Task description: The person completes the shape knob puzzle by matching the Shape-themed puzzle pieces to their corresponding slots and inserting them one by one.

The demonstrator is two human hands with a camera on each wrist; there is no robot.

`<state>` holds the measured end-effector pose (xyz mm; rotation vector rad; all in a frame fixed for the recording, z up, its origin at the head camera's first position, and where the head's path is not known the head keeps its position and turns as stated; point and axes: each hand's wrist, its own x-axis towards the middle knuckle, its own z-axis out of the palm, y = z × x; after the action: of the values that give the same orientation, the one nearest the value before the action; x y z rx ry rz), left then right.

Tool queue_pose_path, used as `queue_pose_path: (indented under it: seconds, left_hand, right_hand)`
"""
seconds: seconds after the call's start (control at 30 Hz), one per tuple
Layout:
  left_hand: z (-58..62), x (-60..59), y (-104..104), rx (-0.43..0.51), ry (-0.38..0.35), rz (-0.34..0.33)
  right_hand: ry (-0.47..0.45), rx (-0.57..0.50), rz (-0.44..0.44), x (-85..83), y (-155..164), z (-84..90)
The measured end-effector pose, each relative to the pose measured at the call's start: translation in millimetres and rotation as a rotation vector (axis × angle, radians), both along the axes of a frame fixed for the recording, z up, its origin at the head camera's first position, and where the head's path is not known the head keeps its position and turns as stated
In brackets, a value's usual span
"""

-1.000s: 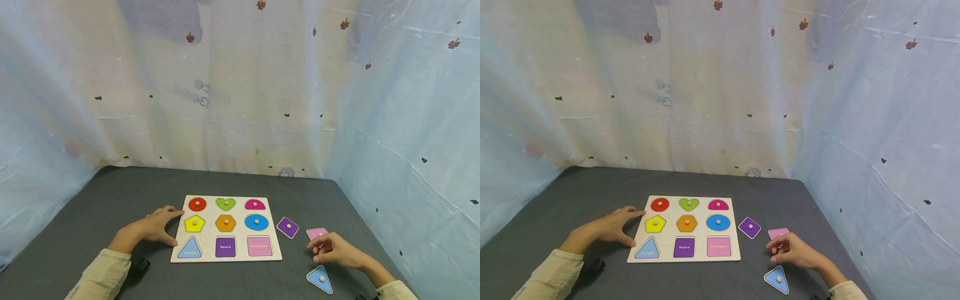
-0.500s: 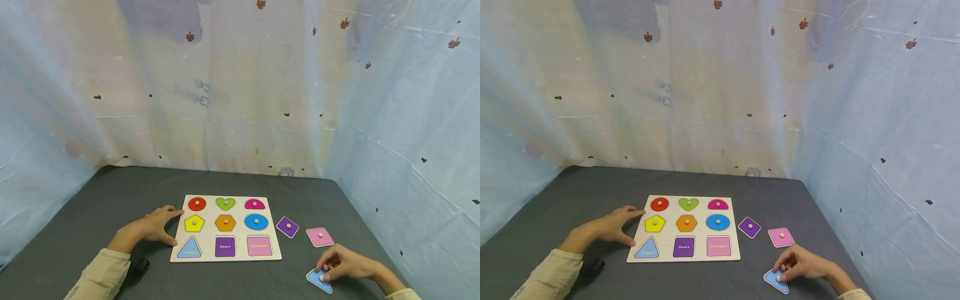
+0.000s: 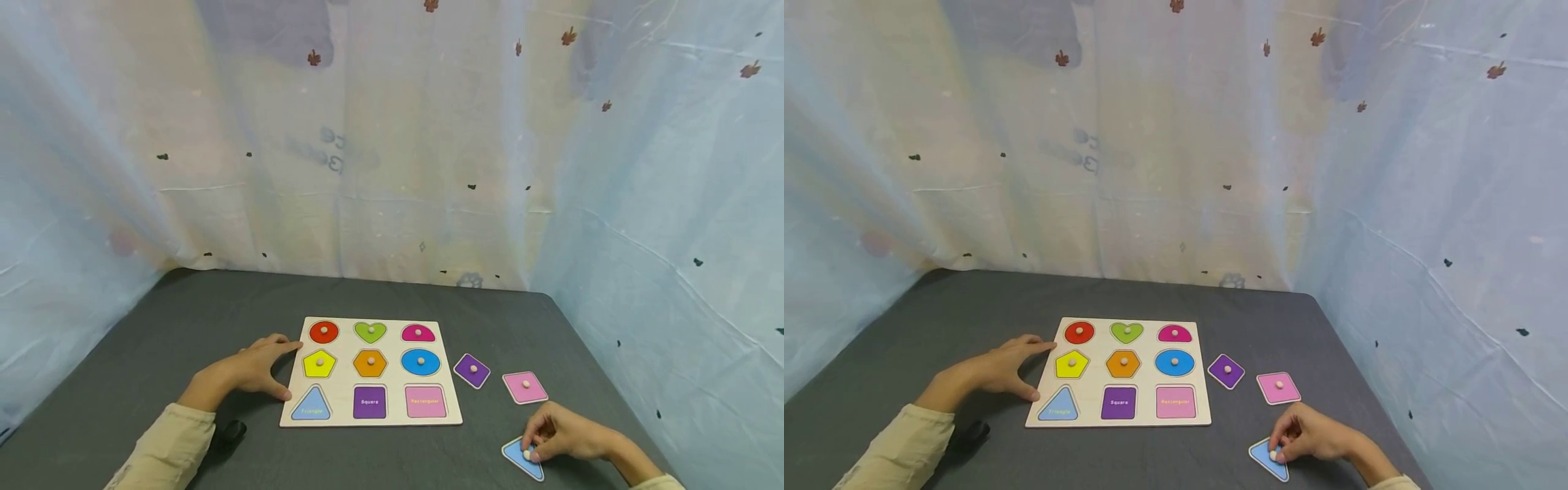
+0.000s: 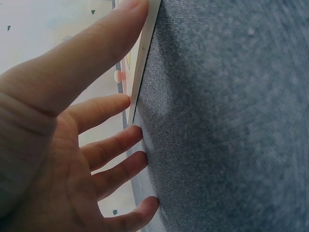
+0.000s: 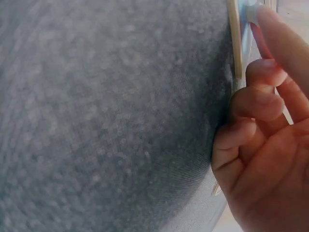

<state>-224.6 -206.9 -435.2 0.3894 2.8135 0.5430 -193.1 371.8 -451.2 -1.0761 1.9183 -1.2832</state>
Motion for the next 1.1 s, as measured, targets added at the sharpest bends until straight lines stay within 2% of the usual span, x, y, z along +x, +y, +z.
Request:
queue_pose_path:
  seconds: [0.27,0.7,0.9,1.1]
  left_hand:
    - [0.5,-0.3,0,0.007,-0.003,-0.01]
    - [-0.2,1.2,2,0.026,-0.008,-0.011]
    - [0.4,2.3,1,0.017,0.003,-0.005]
    - [2.3,3.0,1,0.018,0.001,-0.004]
  right_hand:
    - [0.031,-0.005,-0.032,0.5,-3,2.5]
    - [0.288,0.013,-0.259,-12.0,-31,9.7]
    - [0.293,0.049,-0.301,-20.2,-51,16.4]
    - [0.336,0.081,-0.336,-26.2,-72,22.6]
